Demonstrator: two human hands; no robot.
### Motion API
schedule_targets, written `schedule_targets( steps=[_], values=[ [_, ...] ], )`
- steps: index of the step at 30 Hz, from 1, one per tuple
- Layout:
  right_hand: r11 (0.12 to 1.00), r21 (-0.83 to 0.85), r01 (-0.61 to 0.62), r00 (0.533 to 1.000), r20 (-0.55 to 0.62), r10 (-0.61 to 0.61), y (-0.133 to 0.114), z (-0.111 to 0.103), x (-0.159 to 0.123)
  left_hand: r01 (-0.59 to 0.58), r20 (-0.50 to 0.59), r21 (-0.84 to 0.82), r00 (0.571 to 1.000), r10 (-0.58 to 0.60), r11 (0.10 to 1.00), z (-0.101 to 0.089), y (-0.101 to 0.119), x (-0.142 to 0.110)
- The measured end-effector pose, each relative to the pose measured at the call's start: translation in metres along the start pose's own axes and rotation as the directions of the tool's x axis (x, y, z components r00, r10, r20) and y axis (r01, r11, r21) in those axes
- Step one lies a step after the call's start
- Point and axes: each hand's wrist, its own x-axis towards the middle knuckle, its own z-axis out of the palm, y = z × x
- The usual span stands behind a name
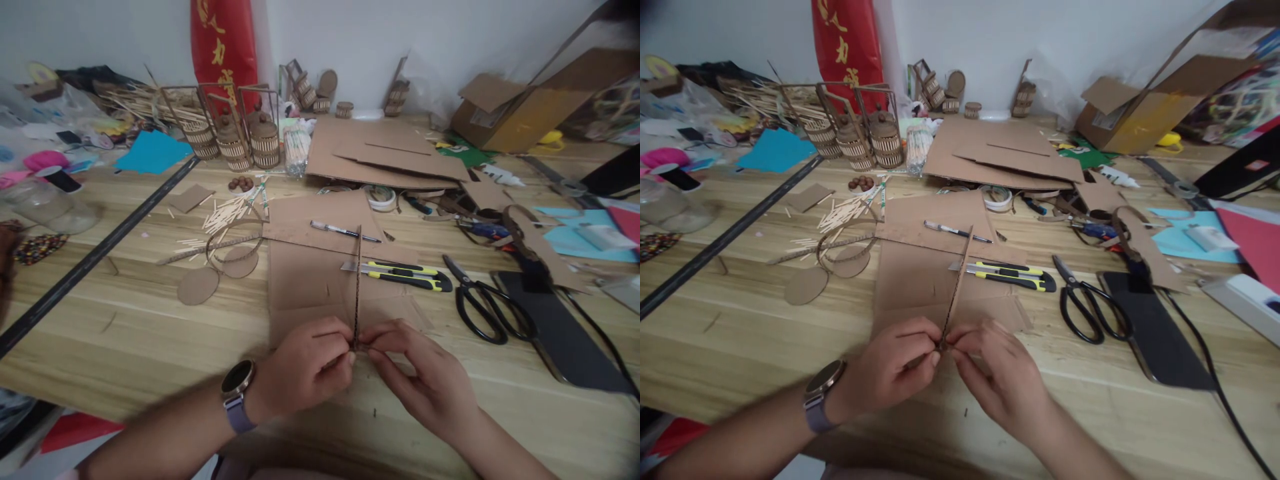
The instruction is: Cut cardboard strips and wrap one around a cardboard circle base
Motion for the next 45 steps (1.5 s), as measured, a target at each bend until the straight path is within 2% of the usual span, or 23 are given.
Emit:
schedule_targets(
  steps=[6,10,15,22,30,41,45],
  values=[
    [0.991,0.108,-0.073,0.997,-0.023,0.076,-0.0003,0.0015,0.0003,-0.007,0.019,-0.054,1.0,0.008,0.999,-0.0017,0.0024,0.0016],
    [0.999,0.054,-0.001,0.999,-0.05,0.004,0.0008,0.0035,-0.0013,-0.017,0.013,-0.06,1.0,0.018,0.998,-0.0025,0.0017,0.0017],
    [0.995,-0.031,0.095,0.994,-0.048,-0.097,0.0023,0.0039,-0.0023,0.089,-0.008,-0.108,0.996,-0.09,0.99,-0.0022,-0.0014,0.0027],
    [0.99,-0.038,0.136,0.989,-0.049,-0.138,0.0006,0.0039,0.0004,0.015,-0.068,-0.006,0.998,-0.015,1.0,0.0028,-0.0027,0.0023],
    [0.999,-0.041,0.035,0.999,-0.031,-0.036,-0.0014,0.0013,-0.0013,-0.019,-0.053,-0.03,0.998,0.017,0.999,0.0023,-0.0025,0.0021],
    [0.989,0.084,-0.123,0.988,-0.084,0.13,0.0005,0.001,-0.0039,-0.054,-0.037,-0.096,0.998,0.051,0.994,0.0002,-0.001,0.0028],
    [0.996,0.076,-0.054,0.996,-0.065,0.059,0.0,0.0041,-0.0044,0.035,-0.032,-0.096,0.999,-0.039,0.995,0.0001,-0.0009,0.003]
  ],
)
